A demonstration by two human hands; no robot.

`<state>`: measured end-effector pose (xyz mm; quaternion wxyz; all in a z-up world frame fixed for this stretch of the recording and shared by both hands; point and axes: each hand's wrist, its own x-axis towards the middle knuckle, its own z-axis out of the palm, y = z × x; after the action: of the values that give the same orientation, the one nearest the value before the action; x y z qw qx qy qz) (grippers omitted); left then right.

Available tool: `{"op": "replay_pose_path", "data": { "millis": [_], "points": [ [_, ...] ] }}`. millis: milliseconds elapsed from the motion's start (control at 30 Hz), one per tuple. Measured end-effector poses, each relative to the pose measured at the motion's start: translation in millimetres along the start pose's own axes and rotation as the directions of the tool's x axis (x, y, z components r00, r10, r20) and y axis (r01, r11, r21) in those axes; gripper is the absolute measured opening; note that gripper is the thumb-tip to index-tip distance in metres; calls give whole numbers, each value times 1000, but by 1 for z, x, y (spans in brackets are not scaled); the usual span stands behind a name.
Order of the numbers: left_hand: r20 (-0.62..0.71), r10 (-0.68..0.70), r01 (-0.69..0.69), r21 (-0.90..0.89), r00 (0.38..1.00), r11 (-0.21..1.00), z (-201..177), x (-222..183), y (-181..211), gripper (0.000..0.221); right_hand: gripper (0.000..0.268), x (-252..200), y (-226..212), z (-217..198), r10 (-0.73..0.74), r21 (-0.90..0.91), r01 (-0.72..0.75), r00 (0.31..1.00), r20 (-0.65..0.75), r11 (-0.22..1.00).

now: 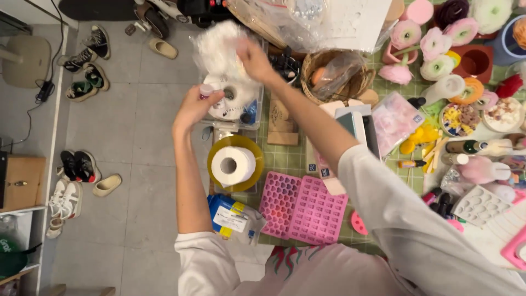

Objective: Organize and prepare various silicone molds and decorative elements for candle making.

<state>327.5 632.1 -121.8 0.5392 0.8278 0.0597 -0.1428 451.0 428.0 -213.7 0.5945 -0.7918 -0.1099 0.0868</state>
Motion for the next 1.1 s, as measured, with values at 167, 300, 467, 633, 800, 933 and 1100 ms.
{"op": "replay_pose_path", "data": {
  "millis": [167,300,467,633,800,933,1100],
  "points": [
    [-12,-115,115,190,993,975,24,33,-33,30,36,-6,22,14,91,-79,-90,996,13,993],
    [46,-19,18,14,999,1000,45,49,-57,33,38,9,64,10,200,201,-188,979,-42,961],
    [-37,-215,217,238,976,947,64,37,-32,46,58,5,55,22,267,82,-258,952,-146,963],
    [-123,-163,193,297,979,935,65,14,-24,79,82,-13,-13,-44,-8,-401,-55,988,-154,914],
    [-273,245,-31,606,930,795,84,-52,28,70,50,-89,-100,-191,-128,-321,275,902,412,906],
    [-122,454,-377,393,883,839,155,-138,62,57,35,-267,-129,-309,-47,-392,133,974,220,910],
    [493,31,-194,283,870,939,264,-226,59,24,30,-505,-73,-392,192,74,-177,921,-340,981]
  ]
}}
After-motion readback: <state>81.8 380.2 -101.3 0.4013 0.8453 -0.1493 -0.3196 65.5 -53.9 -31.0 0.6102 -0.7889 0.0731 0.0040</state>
